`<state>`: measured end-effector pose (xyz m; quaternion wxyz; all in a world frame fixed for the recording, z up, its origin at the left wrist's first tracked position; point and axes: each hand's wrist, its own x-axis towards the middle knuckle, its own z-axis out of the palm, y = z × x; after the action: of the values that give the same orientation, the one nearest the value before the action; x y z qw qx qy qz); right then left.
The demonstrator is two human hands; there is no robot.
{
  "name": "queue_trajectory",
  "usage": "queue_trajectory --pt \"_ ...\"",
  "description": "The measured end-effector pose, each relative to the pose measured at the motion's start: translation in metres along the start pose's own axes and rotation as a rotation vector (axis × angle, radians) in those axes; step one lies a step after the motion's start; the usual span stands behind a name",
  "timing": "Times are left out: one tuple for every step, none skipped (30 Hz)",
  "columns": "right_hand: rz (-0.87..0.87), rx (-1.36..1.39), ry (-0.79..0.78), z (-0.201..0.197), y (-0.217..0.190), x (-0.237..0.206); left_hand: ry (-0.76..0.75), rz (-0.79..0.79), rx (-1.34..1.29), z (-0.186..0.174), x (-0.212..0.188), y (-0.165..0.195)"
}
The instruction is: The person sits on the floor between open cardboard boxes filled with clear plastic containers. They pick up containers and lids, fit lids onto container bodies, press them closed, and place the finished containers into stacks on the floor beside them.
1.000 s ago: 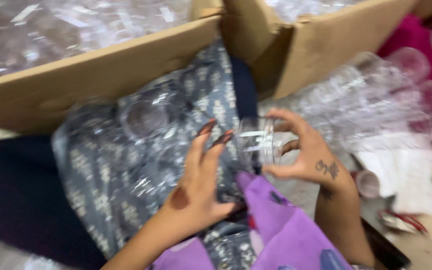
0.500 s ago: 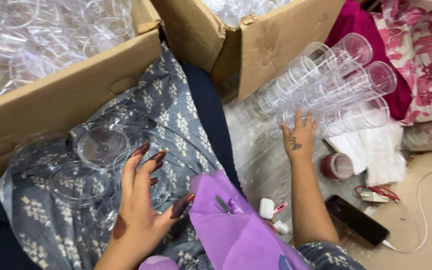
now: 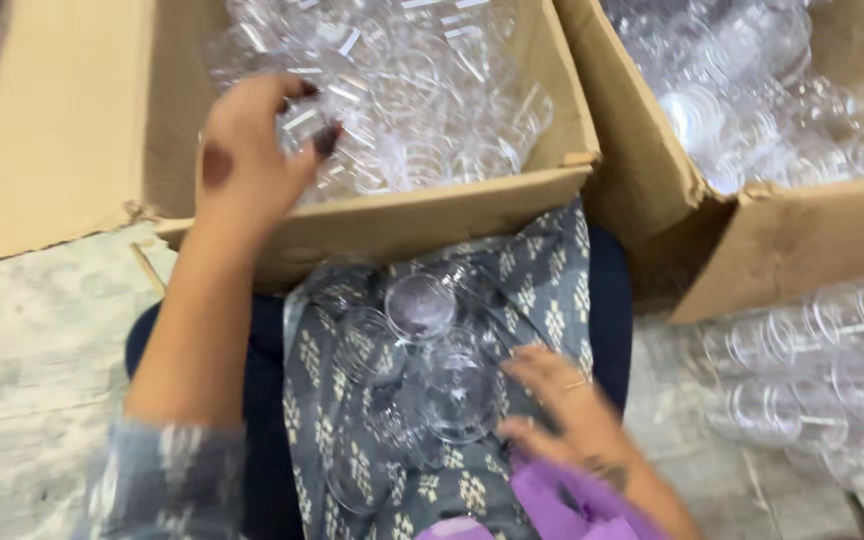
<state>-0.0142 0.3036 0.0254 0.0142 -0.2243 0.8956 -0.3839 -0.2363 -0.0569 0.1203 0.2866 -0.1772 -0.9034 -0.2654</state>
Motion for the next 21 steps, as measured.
queue_trajectory --pt "-0.040 -0.095 -0.083 0.014 -0.017 0.014 -0.014 -0.092 0.068 0.006 0.017 -0.022" --pt "-0.078 -0.191 -0.167 0.025 -0.031 0.025 -0.052 -0.196 0.237 0.014 0.026 -0.041" --pt "-0.015 -0.243 -0.236 0.030 -0.041 0.034 -0.090 -0.302 0.406 0.021 0.031 -0.057" --pt "0.048 -0.298 -0.301 0.034 -0.047 0.043 -0.121 -0.412 0.552 0.027 0.032 -0.068" --pt "0.113 -0.354 -0.366 0.037 -0.051 0.051 -0.366 -0.612 0.577 0.029 0.033 -0.078" --pt "0.061 -0.379 -0.317 0.037 -0.053 0.056 -0.642 -0.782 0.617 0.031 0.034 -0.085" --pt "0.009 -0.405 -0.265 0.037 -0.054 0.061 -1.121 -1.033 0.498 0.032 0.033 -0.087" --pt "-0.040 -0.428 -0.218 0.038 -0.054 0.063 -1.094 -1.008 0.498 0.032 0.034 -0.085" --pt "-0.066 -0.431 -0.204 0.039 -0.055 0.064 -1.075 -0.985 0.498 0.033 0.033 -0.085" --pt "-0.091 -0.433 -0.190 0.040 -0.055 0.065 -1.039 -0.977 0.496 0.034 0.032 -0.084" --pt "-0.118 -0.436 -0.179 0.042 -0.054 0.065 -1.003 -0.972 0.493 0.034 0.031 -0.083" --pt "-0.077 -0.392 -0.180 0.043 -0.054 0.065 -0.968 -0.969 0.491 0.033 0.030 -0.081" --pt "-0.037 -0.346 -0.180 0.043 -0.054 0.064 -0.891 -0.977 0.506 0.033 0.028 -0.078" --pt "0.004 -0.298 -0.174 0.043 -0.054 0.063 -0.837 -0.983 0.529 0.033 0.027 -0.078" --pt "-0.010 -0.240 -0.096 0.042 -0.053 0.061 -0.801 -0.990 0.549 0.032 0.024 -0.077" --pt "-0.022 -0.184 -0.018 0.038 -0.052 0.058 -0.765 -1.002 0.568 0.032 0.023 -0.077" --pt "-0.034 -0.130 0.063 0.034 -0.050 0.055 -0.743 -1.013 0.586 0.033 0.021 -0.078" --pt "0.015 -0.079 0.092 0.030 -0.046 0.051 -0.717 -1.021 0.601 0.034 0.019 -0.079" --pt "0.065 -0.027 0.121 0.025 -0.042 0.047 -0.692 -1.031 0.611 0.035 0.018 -0.080" --pt "0.118 0.026 0.151 0.021 -0.037 0.042 -0.655 -1.029 0.622 0.037 0.017 -0.080" --pt "0.162 0.144 0.185 0.019 -0.031 0.036 -0.606 -1.024 0.623 0.037 0.017 -0.082"
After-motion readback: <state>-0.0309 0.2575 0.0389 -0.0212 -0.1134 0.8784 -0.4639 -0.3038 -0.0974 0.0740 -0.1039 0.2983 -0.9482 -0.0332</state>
